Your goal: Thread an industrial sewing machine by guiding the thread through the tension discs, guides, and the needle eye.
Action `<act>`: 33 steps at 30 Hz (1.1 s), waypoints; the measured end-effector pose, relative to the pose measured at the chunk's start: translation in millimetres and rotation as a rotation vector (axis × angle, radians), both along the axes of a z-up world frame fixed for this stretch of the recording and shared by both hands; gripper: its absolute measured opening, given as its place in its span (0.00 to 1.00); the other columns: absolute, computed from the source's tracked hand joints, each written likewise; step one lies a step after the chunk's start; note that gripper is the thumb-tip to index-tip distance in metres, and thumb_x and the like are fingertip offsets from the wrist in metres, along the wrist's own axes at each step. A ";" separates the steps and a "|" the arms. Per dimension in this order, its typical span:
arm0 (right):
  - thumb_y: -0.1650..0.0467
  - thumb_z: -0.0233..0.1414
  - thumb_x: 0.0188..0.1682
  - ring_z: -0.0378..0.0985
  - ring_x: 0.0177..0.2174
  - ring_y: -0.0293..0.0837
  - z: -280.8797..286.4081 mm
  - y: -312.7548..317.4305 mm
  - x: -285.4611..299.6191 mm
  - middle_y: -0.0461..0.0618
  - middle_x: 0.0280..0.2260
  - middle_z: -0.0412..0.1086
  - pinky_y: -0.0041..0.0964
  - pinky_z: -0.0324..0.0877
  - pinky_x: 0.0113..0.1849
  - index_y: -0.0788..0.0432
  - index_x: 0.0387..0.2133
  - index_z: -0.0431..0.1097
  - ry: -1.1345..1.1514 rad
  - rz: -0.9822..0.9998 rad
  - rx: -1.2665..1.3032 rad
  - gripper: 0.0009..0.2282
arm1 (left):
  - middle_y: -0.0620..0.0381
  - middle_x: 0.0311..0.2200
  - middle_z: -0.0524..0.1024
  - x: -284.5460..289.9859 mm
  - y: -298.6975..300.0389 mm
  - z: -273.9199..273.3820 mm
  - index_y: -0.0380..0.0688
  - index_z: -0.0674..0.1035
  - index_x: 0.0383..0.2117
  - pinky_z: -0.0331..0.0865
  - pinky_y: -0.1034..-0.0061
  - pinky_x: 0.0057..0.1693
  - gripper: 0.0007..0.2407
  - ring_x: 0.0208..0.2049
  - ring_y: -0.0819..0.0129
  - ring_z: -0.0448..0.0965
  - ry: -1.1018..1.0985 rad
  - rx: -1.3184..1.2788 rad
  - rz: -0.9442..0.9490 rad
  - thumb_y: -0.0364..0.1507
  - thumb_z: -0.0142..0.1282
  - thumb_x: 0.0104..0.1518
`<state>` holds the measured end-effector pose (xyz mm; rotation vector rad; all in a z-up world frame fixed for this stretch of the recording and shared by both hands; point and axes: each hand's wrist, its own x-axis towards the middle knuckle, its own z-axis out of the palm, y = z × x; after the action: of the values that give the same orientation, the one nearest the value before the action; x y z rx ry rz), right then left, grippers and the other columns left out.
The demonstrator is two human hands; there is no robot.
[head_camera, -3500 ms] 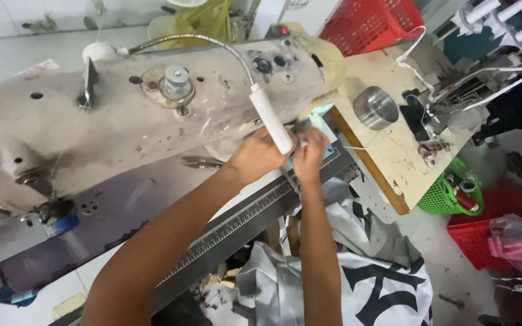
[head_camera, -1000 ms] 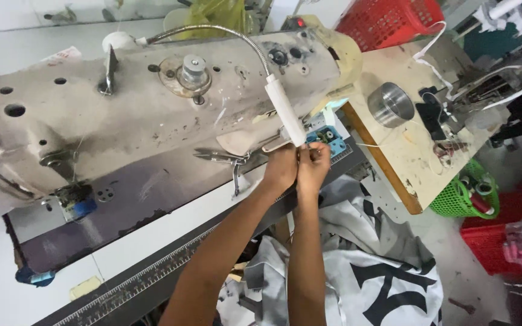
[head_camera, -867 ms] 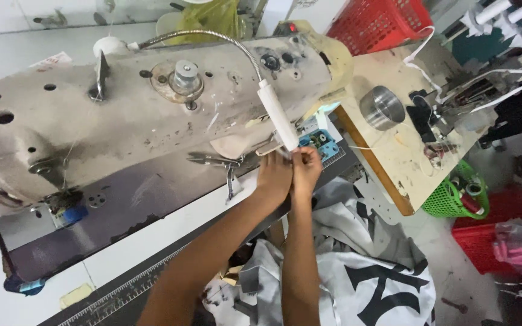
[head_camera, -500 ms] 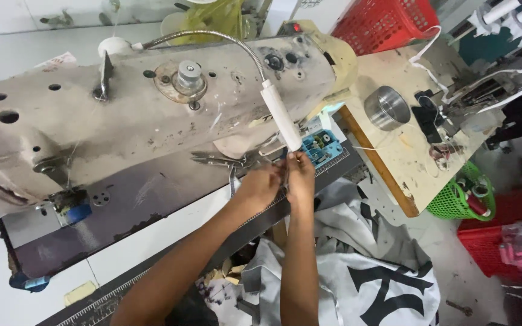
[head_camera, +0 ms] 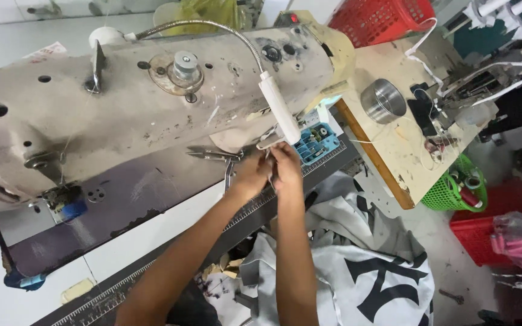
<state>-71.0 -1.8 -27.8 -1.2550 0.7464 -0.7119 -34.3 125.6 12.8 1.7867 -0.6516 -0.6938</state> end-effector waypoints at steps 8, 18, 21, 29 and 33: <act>0.75 0.57 0.46 0.67 0.26 0.38 -9.2 -8.8 12.3 0.42 0.21 0.64 0.30 0.63 0.31 0.53 0.22 0.73 0.003 -0.055 0.002 0.06 | 0.58 0.23 0.72 25.6 8.3 -1.5 0.40 0.77 0.32 0.70 0.77 0.29 0.12 0.21 0.70 0.75 0.657 -0.415 0.342 0.36 0.44 0.62; 0.82 0.38 0.52 0.71 0.44 0.84 -29.3 -43.2 -0.7 0.91 0.38 0.69 0.70 0.65 0.44 0.90 0.41 0.66 0.328 0.086 -0.613 0.13 | 0.58 0.19 0.70 -42.8 2.3 99.8 0.35 0.81 0.36 0.63 0.79 0.27 0.12 0.19 0.74 0.71 0.286 -0.653 0.306 0.28 0.43 0.64; 0.75 0.44 0.53 0.71 0.39 0.69 -13.8 -32.6 -10.4 0.81 0.39 0.68 0.62 0.67 0.39 0.83 0.42 0.67 0.229 0.085 -0.390 0.14 | 0.52 0.22 0.76 -25.4 -48.2 67.5 0.37 0.79 0.31 0.66 0.69 0.37 0.13 0.26 0.63 0.77 0.022 -0.522 0.305 0.31 0.41 0.64; 0.58 0.52 0.53 0.58 0.17 0.36 58.1 -14.1 -73.3 0.43 0.24 0.56 0.26 0.58 0.18 0.57 0.40 0.69 -0.221 0.246 0.212 0.14 | 0.42 0.23 0.76 23.8 -110.2 84.2 0.41 0.77 0.27 0.73 0.57 0.39 0.12 0.32 0.46 0.83 -0.379 -0.213 0.230 0.33 0.44 0.61; 0.72 0.55 0.52 0.59 0.13 0.34 83.2 -49.8 -54.4 0.44 0.19 0.59 0.27 0.58 0.16 0.65 0.34 0.72 -0.046 0.124 -0.367 0.06 | 0.50 0.18 0.77 34.3 -120.8 75.6 0.47 0.77 0.20 0.76 0.62 0.34 0.13 0.26 0.54 0.84 -0.563 -0.147 0.238 0.34 0.44 0.59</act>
<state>-125.4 -51.6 55.4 -1.5968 0.5074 -0.7954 0.0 4.8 88.4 1.8868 -0.8152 0.0303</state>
